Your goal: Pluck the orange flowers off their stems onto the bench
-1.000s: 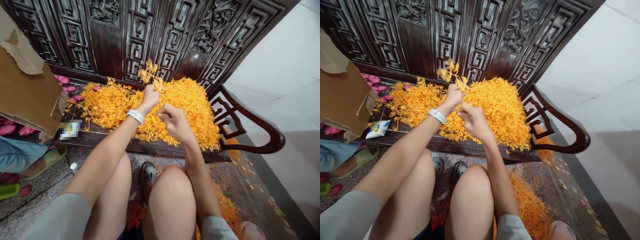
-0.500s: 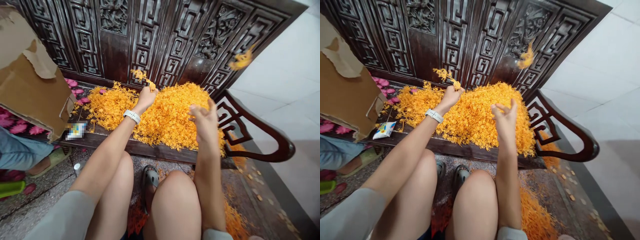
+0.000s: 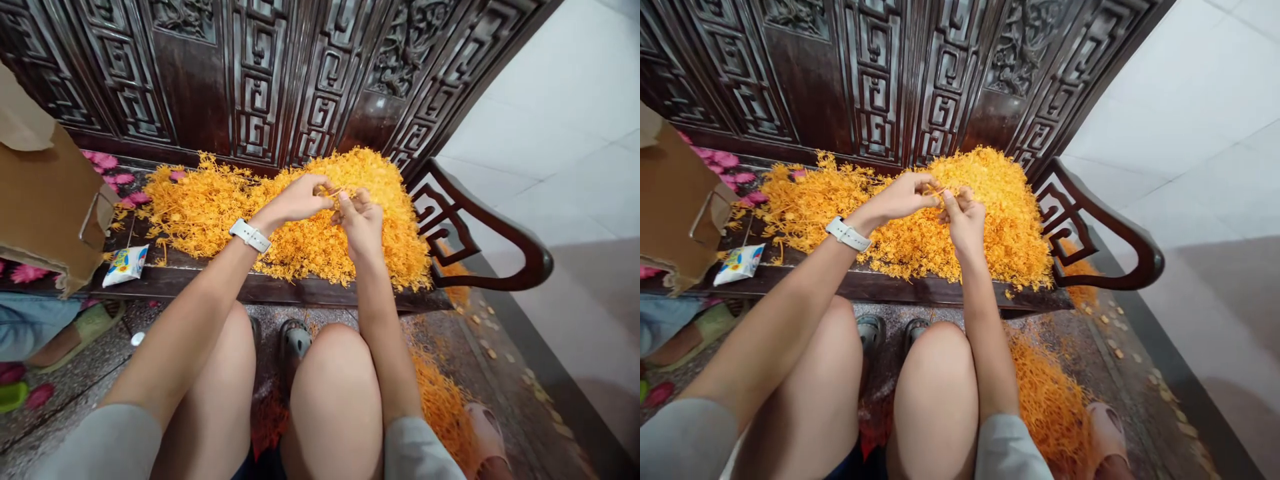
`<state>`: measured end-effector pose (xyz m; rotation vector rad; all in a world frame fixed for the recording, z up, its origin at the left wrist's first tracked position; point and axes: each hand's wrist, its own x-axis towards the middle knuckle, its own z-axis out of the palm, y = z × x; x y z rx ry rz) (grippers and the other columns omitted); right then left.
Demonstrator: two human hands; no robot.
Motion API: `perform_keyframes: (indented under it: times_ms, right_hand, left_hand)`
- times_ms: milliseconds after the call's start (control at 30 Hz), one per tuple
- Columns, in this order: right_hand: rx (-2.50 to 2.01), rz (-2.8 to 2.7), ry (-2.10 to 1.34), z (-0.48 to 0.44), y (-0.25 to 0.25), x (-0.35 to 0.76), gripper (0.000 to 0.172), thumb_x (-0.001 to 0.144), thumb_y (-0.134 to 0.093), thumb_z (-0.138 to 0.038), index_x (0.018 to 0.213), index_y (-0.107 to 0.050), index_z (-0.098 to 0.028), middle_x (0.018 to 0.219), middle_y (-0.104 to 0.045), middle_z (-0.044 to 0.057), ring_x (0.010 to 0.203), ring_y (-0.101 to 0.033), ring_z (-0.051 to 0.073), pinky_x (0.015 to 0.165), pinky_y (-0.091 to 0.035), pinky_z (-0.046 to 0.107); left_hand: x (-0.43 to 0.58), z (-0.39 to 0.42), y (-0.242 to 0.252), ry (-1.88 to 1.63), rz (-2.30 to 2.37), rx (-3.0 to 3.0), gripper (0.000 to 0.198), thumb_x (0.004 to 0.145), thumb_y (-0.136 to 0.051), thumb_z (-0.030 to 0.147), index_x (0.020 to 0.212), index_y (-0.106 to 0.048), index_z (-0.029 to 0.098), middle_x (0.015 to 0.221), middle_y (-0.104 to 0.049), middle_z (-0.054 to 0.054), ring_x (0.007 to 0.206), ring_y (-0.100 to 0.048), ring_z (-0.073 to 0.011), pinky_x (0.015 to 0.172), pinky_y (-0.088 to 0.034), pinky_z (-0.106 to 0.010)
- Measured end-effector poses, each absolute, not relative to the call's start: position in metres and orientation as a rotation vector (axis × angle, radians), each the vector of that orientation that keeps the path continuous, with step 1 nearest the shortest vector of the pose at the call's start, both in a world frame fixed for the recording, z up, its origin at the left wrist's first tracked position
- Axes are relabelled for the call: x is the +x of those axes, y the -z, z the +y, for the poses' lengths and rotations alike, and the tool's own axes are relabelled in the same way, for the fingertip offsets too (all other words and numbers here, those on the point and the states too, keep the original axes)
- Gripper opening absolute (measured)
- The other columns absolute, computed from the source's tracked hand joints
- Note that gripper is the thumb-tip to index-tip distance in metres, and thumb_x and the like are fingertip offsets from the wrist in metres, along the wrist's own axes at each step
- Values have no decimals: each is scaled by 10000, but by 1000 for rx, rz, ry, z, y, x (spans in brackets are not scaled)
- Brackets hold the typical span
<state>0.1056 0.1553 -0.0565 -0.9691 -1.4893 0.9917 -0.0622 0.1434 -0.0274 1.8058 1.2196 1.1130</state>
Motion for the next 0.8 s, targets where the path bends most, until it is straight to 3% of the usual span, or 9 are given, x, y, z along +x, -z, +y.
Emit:
perform_keyframes:
  times_ms: [133,267,400,600,700,800]
  right_hand:
    - [-1017,-1540,-945,153,54,105,385,923,-742,-506,867,-456,-255,669,-501,-41,537,-471,110,502,-403,273]
    - [-1084,-1594,-895,151,53,104,395,932,-736,-434,798,-411,-253,632,-489,-46,533,-431,101,483,-339,264]
    - [-1061,-1599,-964,148,52,106,398,912,-766,-456,766,-469,-237,639,-567,-28,513,-426,88,479,-336,265]
    - [-1035,-1591,-987,153,55,96,408,900,-789,-523,749,-538,-239,619,-585,-9,500,-459,112,469,-367,287]
    - [-1004,-1693,-875,139,42,86,370,935,-761,-460,715,-568,-233,588,-564,-12,511,-451,116,482,-380,279]
    - [-620,-2081,-1094,99,11,84,327,982,-723,-455,757,-670,-223,663,-639,5,609,-572,125,570,-484,262]
  left_hand:
    - [-65,144,29,-1065,1124,1643,239,945,-728,377,833,-642,185,802,-624,-72,759,-593,-171,714,-434,-349]
    - [-63,146,27,-1166,1358,1780,440,898,-783,367,613,-490,201,621,-458,-6,677,-484,-155,686,-380,-356]
    - [-60,147,25,-1233,1309,1844,504,845,-831,360,571,-440,202,602,-377,26,668,-434,-136,708,-393,-344]
    - [-46,159,42,-1478,1207,1491,328,859,-763,242,620,-545,186,656,-500,-4,693,-524,-135,707,-449,-313]
    - [-55,175,52,-1671,1506,1378,259,822,-685,108,616,-554,194,661,-543,-16,708,-545,-154,694,-432,-317]
    - [-82,189,59,-1795,1752,1149,193,824,-655,93,679,-598,208,720,-617,-29,736,-554,-168,682,-416,-313]
